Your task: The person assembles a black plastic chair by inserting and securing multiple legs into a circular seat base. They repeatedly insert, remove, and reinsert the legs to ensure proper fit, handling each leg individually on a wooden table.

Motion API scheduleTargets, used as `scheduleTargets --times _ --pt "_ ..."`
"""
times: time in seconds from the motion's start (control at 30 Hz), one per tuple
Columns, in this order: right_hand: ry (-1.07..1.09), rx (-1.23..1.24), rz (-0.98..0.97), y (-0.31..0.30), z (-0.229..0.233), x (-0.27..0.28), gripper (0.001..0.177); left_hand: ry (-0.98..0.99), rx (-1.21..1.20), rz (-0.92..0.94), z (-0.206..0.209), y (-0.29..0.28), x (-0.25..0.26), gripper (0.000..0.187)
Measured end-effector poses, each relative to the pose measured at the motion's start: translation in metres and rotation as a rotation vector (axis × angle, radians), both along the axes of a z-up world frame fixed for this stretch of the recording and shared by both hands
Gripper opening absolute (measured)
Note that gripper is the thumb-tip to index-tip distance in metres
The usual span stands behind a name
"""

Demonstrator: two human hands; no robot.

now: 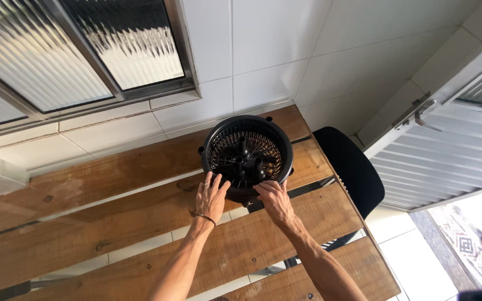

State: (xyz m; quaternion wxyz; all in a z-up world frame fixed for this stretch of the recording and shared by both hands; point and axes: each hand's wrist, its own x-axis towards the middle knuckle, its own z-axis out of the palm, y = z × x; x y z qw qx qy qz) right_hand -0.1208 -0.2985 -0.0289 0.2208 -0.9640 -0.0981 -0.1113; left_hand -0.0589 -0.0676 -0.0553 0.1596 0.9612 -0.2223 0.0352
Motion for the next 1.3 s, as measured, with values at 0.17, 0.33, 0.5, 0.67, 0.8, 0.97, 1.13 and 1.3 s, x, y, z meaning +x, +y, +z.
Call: scheduleTargets --times 0.17,0.33,0.5,0.67,0.8,0.97,1.13,1.3 --pt "-0.110 0.002 0.035 -0.003 0.021 0.000 0.036 -0.177 0.105 -0.026 0.009 0.007 0.001 0.046" --pt "-0.165 -0.009 0.084 0.008 0.046 0.000 0.037 -0.289 0.063 -0.042 0.036 0.025 -0.008 0.048" --pt "-0.169 0.020 0.189 0.042 0.068 -0.001 0.036 -0.299 0.039 0.019 0.073 0.073 -0.033 0.043" --pt "-0.168 0.004 0.251 0.105 0.076 -0.009 0.038 -0.253 -0.022 0.094 0.094 0.134 -0.067 0.039" --pt "-0.150 0.012 0.334 0.160 0.067 -0.025 0.041 -0.254 -0.015 0.134 0.086 0.190 -0.102 0.035" --pt "-0.092 0.044 0.418 0.226 0.040 -0.061 0.035 -0.230 0.047 0.201 0.057 0.255 -0.157 0.032" --pt "-0.068 0.042 0.487 0.282 -0.004 -0.104 0.034 -0.035 0.075 0.278 0.007 0.309 -0.211 0.034" --pt "0.049 0.136 0.462 0.315 -0.042 -0.150 0.036 0.024 0.146 0.277 -0.038 0.344 -0.247 0.037"
